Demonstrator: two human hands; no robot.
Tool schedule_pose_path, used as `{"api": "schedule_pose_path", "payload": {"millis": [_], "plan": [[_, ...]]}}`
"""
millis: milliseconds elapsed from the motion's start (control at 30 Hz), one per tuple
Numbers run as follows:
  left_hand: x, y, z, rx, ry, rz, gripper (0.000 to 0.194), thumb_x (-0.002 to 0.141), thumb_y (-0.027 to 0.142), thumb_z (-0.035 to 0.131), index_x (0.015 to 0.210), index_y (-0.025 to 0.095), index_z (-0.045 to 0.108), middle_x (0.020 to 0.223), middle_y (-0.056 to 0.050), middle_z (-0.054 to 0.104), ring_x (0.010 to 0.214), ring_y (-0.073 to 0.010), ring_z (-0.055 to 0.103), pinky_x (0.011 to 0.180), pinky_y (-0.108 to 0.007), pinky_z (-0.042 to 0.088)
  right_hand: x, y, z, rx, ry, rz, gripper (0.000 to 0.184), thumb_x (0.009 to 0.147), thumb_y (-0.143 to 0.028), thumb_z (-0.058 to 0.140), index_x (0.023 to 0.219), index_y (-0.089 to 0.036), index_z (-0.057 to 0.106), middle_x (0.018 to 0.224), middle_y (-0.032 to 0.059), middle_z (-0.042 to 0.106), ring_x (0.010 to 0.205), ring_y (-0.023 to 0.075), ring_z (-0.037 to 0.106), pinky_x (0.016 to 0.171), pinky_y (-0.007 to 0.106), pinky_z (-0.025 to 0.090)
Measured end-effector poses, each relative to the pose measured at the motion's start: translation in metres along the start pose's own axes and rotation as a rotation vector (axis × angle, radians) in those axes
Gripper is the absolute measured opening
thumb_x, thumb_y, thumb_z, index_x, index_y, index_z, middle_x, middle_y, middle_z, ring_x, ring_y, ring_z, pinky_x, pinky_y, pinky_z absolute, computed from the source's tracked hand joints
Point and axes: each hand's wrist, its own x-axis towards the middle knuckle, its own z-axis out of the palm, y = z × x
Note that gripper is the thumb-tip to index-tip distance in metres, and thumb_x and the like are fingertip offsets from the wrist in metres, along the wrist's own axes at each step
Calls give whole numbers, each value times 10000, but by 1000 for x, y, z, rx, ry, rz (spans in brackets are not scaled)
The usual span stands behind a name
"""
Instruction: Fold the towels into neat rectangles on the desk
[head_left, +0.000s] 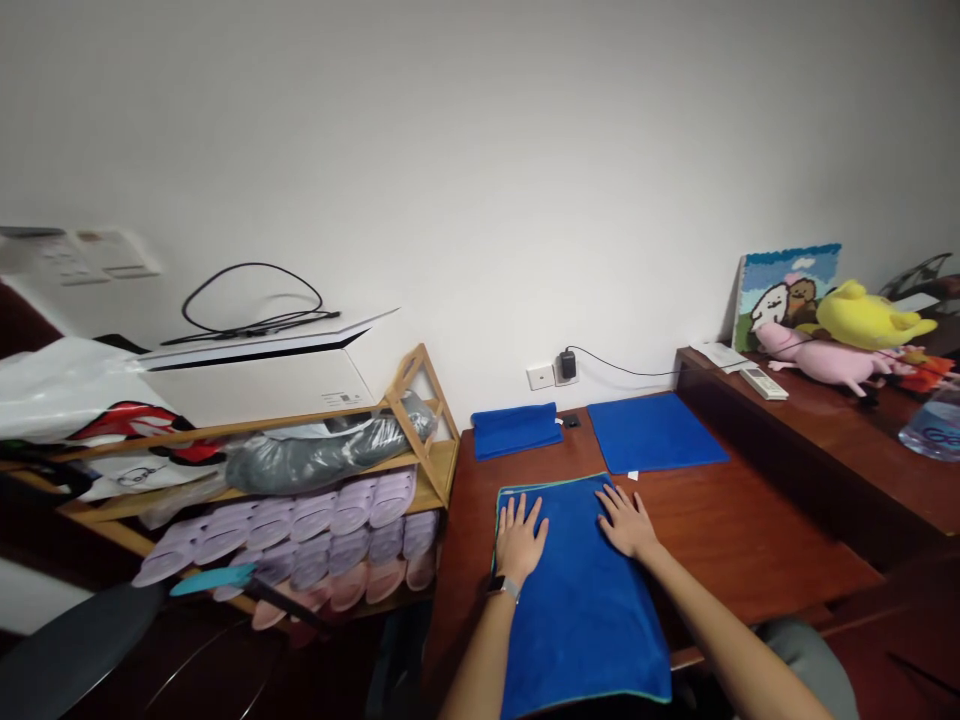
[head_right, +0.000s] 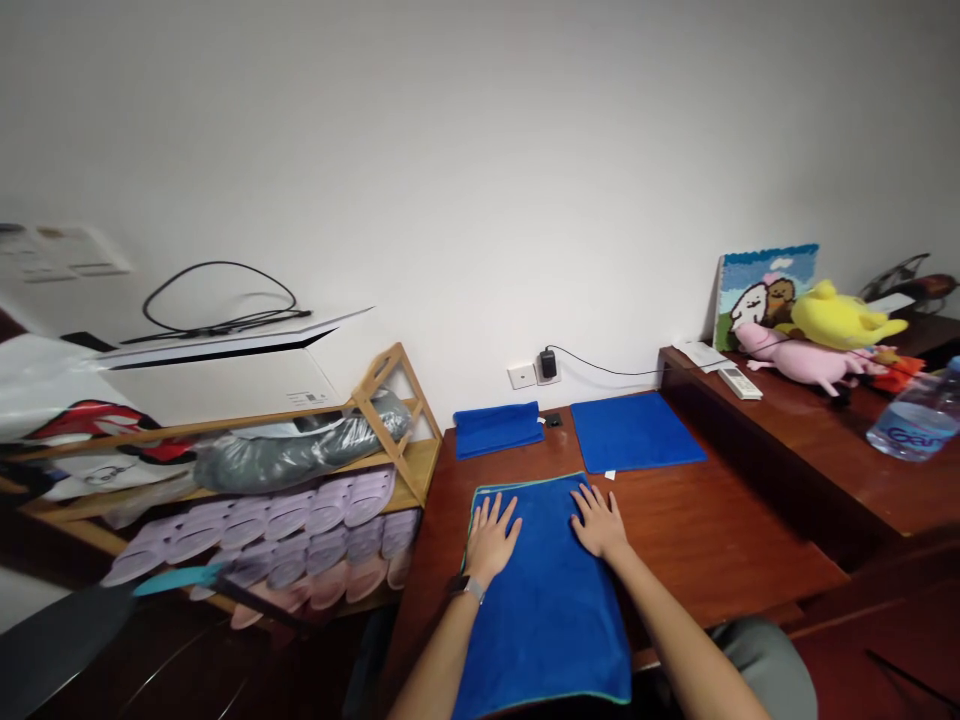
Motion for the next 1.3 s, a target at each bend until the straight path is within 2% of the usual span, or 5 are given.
{"api": "schedule_pose_path", "payload": {"millis": [233, 433, 600, 867, 1300], "plan": [[-24, -13, 22, -8, 120, -87, 543, 1052, 478, 426, 1558, 302, 514, 1655, -87, 454, 1553, -384, 331, 1255, -604, 271, 31, -8, 5, -17, 34, 45, 636, 1058, -400, 236, 1659, -210, 311, 1730, 31, 263, 1611, 254, 190, 1299, 495, 153], [7, -75, -10, -123, 98, -237, 456, 1048, 279, 446, 1459, 164, 608, 1458, -179, 628, 1355, -314, 557, 1143, -456, 429, 37, 4, 24, -52, 41, 39, 668, 1066, -434, 161, 1674, -170, 245, 1741, 23, 212, 1616, 222, 169, 1309, 464, 122], [41, -113, -28, -204, -56, -161, 205, 908, 172, 690, 1080, 233, 783, 1005, -44, 780, 988, -189, 709, 910, -278, 499, 39, 4, 26, -56, 55, 56, 664, 1062, -445, 185, 1667, -189, 280, 1732, 14, 259, 1609, 217, 194, 1304, 456, 137], [57, -116, -32, -237, -115, -130, 165, 954, 150, 634, 998, 230, 771, 944, -26, 766, 885, -147, 689, 805, -230, 455, 36, -1, 18, -47, 58, 66, 656, 1061, -441, 201, 1662, -199, 302, 1725, 13, 283, 1603, 205, 217, 1300, 430, 142], [70, -112, -35, -121, -149, -54, 182, 984, 178, 593, 1059, 230, 751, 1142, -67, 734, 1108, -201, 650, 996, -296, 449, 39, -1, 18, -36, 46, 89, 673, 1057, -440, 189, 1669, -170, 265, 1731, 18, 247, 1604, 197, 214, 1302, 429, 143]]}}
